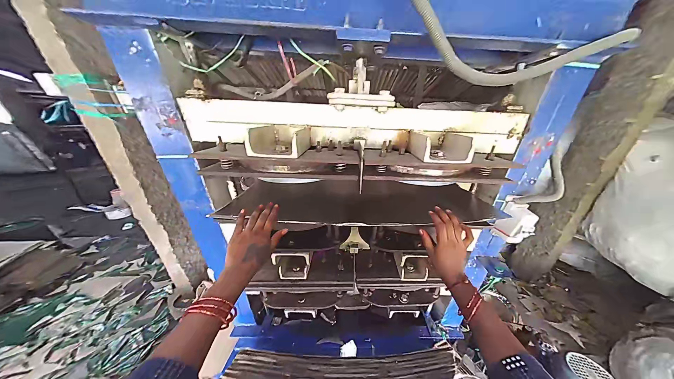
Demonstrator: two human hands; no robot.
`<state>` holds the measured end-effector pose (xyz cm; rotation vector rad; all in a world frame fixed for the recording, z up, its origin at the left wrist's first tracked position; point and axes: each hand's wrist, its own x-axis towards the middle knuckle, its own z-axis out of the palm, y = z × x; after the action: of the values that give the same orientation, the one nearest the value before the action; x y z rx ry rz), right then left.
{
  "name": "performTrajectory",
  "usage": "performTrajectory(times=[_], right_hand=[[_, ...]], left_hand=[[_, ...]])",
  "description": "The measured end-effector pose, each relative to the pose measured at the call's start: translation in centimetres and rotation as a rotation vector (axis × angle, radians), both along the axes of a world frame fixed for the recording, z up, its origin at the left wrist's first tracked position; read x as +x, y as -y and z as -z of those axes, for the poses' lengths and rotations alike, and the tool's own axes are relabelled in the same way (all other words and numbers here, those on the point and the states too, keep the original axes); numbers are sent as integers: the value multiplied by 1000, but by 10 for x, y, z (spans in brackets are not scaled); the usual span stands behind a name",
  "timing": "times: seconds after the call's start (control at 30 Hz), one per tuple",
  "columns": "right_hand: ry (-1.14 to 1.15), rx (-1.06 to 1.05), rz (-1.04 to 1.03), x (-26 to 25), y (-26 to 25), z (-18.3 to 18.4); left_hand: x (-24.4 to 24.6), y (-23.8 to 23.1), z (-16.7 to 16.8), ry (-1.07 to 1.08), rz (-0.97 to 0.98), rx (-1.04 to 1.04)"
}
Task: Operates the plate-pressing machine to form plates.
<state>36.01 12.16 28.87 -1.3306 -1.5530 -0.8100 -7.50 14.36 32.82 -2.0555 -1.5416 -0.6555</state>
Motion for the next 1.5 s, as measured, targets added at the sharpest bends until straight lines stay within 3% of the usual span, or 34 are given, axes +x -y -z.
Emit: performTrajectory(times=[0.1, 0.37, 0.6, 0.83, 0.93, 1.03, 1.1, 1.2, 1.27, 1.33, 1.4, 1.5], right_hand=[[1, -136, 34, 19, -8, 20], [-46, -295, 50, 3, -12, 6], [-42, -305, 28, 10, -9, 12], [-19, -271, 16, 10, -7, 11], [-20, -195, -38, 5, 8, 15], [-51, -105, -125, -12, 34, 50], [-94, -222, -160, -30, 56, 95], [-181, -883, -163, -60, 96, 186], [-177, -1208, -140, -78, 123, 261], [-223, -1431, -152, -103, 135, 286], [-157, -1443, -220, -118, 139, 280], [-40, -1320, -277, -112, 122, 277]], left_hand=[[3, -4, -6, 61, -13, -101], [-1, -13, -20, 88, -80, -285], [-8, -11, -16, 95, -3, -179], [-10, -9, -21, 70, -51, -155], [-17, -2, -9, 50, 19, 57], [-3, 28, 21, 132, 112, 185], [21, 56, 65, 259, 173, 94], [61, 96, 166, 346, 169, -337], [79, 117, 253, 245, 120, -687], [91, 137, 318, 170, 90, -1027], [107, 154, 338, 141, 156, -1216], [125, 150, 323, 149, 351, -1160]])
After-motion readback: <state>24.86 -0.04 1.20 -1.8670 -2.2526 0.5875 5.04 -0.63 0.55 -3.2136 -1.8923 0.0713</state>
